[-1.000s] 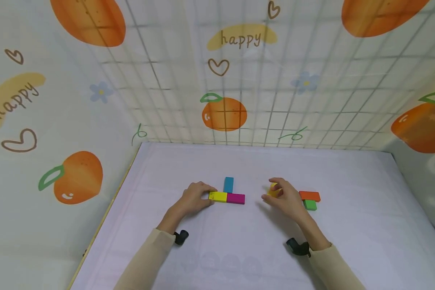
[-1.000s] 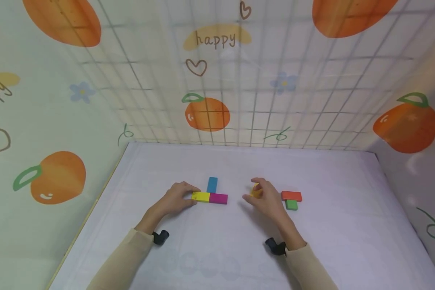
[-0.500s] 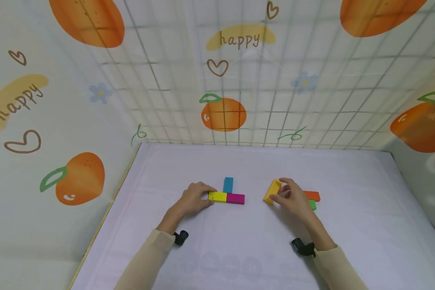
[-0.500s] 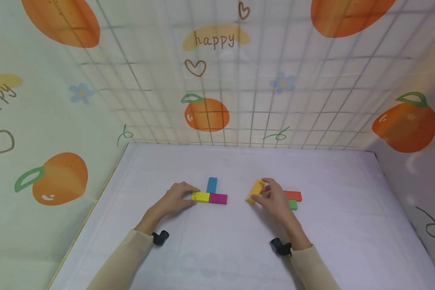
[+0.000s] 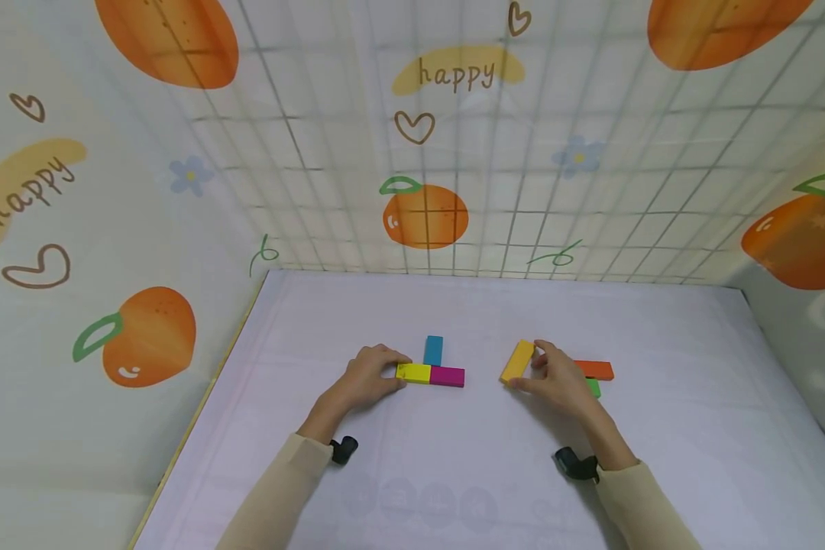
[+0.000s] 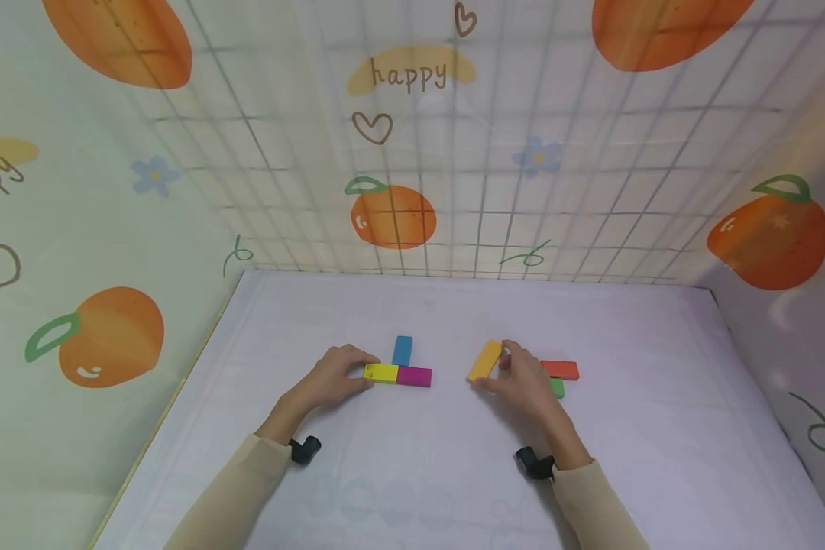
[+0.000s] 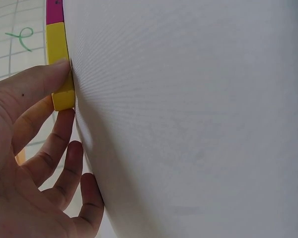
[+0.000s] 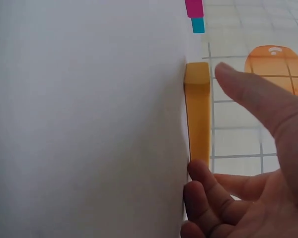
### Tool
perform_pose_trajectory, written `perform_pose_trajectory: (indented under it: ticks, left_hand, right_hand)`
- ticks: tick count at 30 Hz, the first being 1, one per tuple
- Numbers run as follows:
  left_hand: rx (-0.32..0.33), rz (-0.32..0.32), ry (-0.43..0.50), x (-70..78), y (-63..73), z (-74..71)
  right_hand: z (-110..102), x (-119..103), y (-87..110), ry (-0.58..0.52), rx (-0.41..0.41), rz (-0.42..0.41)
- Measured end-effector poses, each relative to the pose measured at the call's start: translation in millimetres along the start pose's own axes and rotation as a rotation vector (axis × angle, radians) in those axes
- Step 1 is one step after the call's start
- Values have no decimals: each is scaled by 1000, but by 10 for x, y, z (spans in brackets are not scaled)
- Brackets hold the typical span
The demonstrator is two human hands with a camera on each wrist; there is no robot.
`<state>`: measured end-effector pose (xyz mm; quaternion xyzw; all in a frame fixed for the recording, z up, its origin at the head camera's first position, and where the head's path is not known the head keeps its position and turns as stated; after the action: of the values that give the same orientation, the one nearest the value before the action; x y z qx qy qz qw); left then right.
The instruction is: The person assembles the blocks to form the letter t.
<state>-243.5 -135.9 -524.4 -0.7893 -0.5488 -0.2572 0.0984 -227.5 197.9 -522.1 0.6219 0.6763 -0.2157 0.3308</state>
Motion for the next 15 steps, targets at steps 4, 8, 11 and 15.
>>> perform_pose_trajectory:
  ticks: [4,8,11,15]
  left_hand:
    - [-3,-2,9,0,0,6]
    - [-5,-1,7,4,-6,5]
    - [-8,-4,2,6,-9,4]
    - [-9,-9,-3,10,-13,2]
  right_hand:
    - [23,26,-21,40,-2,5]
    - [40,41,-42,87,2,-7]
    - [46,37,-49,111,0,-6]
    - [54,32,-49,129,-3,-5]
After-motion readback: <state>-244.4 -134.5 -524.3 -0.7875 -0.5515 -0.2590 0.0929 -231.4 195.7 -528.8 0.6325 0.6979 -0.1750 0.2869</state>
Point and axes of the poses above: each hand's wrist, its own y-axis away from the middle knuckle, its own z-axis out of the palm, x = y × z, the point moved 7 cm from there along -y, towards the middle knuckle, and after that the axes turned 2 degrees about -y, right-handed, at the moved point
